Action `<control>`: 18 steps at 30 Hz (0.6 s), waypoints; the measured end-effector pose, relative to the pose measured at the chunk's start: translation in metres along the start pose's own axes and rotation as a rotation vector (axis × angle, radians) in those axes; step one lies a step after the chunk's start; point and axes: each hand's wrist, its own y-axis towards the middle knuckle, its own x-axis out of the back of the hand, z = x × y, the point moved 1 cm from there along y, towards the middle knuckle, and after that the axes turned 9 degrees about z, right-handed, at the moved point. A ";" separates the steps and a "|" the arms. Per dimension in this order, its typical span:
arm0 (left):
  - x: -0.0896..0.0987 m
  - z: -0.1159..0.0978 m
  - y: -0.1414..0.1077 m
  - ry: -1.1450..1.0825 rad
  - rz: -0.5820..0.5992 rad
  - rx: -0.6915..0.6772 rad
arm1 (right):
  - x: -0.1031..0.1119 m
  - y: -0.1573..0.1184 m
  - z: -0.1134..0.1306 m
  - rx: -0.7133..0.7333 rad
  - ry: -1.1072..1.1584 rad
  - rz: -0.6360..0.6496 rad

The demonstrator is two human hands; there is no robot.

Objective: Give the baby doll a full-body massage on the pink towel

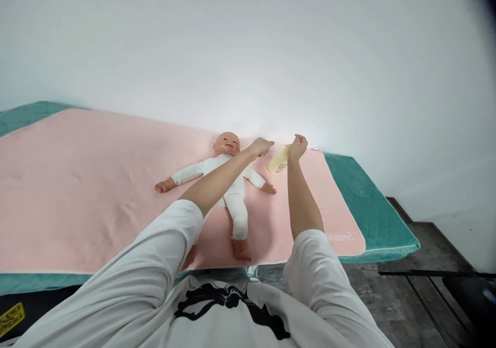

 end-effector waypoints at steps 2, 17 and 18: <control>0.005 0.003 -0.022 0.011 0.030 -0.087 | -0.001 -0.027 0.007 0.108 0.102 -0.121; -0.029 0.068 -0.219 0.740 -0.118 -0.582 | -0.042 -0.265 0.035 -0.233 1.426 0.571; -0.030 0.072 -0.227 0.714 -0.144 -0.605 | -0.044 -0.275 0.035 -0.237 1.403 0.583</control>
